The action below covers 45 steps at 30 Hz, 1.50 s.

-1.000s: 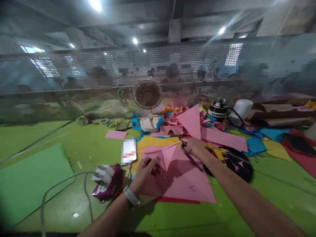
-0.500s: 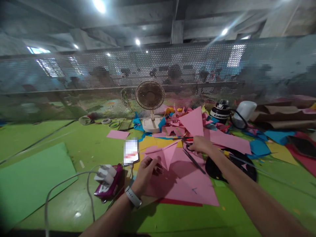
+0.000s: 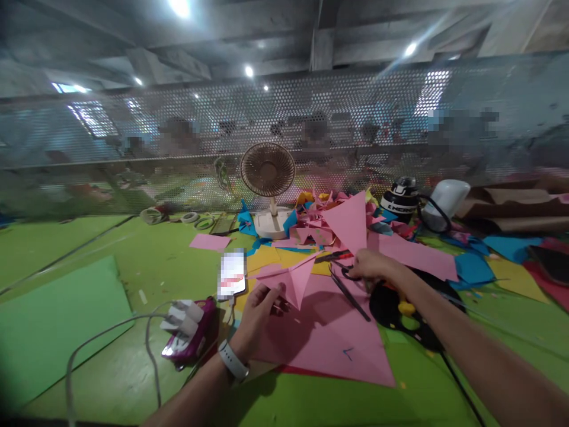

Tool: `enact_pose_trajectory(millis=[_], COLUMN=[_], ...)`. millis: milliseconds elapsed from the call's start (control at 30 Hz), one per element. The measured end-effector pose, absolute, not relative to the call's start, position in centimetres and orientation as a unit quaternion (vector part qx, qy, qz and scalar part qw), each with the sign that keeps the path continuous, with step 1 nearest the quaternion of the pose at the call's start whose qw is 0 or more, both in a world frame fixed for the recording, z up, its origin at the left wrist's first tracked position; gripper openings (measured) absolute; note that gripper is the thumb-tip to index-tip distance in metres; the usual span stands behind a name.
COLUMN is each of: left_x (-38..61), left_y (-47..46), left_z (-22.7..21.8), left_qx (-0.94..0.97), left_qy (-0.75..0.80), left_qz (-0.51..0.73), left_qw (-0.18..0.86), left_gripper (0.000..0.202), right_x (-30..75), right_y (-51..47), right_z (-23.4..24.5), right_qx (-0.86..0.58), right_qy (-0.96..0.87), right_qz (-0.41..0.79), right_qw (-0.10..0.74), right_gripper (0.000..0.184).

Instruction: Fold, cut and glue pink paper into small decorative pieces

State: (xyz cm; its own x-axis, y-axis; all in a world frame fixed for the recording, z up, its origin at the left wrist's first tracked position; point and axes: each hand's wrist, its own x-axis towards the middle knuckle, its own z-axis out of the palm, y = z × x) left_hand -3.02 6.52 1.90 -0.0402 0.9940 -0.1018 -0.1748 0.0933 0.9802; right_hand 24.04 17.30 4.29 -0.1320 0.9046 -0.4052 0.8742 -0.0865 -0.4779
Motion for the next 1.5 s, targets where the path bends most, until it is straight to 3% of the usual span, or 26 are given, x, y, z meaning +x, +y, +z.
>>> enact_pose_trajectory(millis=[300, 500, 600, 833, 1500], left_x=[-3.4, -3.4, -3.5, -4.3, -2.8], left_y=[6.6, 6.6, 6.6, 7.3, 6.3], left_z=[2.1, 3.0, 3.4, 3.1, 2.4], left_qx=[0.403, 0.363, 0.335, 0.315, 0.268], left_qy=[0.491, 0.496, 0.499, 0.481, 0.470], left_qz=[0.537, 0.557, 0.590, 0.644, 0.616], left_qw=[0.555, 0.558, 0.539, 0.505, 0.573], left_gripper=[0.032, 0.033, 0.032, 0.029, 0.030], right_x=[24.9, 24.4, 21.8, 16.4, 15.1], right_y=[14.7, 11.2, 9.4, 5.2, 4.3], right_z=[4.9, 4.8, 4.6, 3.1, 1.2], right_qx=[-0.646, -0.615, -0.555, -0.465, -0.490], right_qy=[-0.647, -0.634, -0.608, -0.581, -0.547], right_qz=[0.404, 0.441, 0.523, 0.652, 0.657], right_qw=[0.028, 0.160, 0.221, 0.143, 0.171], right_gripper=[0.016, 0.032, 0.040, 0.039, 0.035])
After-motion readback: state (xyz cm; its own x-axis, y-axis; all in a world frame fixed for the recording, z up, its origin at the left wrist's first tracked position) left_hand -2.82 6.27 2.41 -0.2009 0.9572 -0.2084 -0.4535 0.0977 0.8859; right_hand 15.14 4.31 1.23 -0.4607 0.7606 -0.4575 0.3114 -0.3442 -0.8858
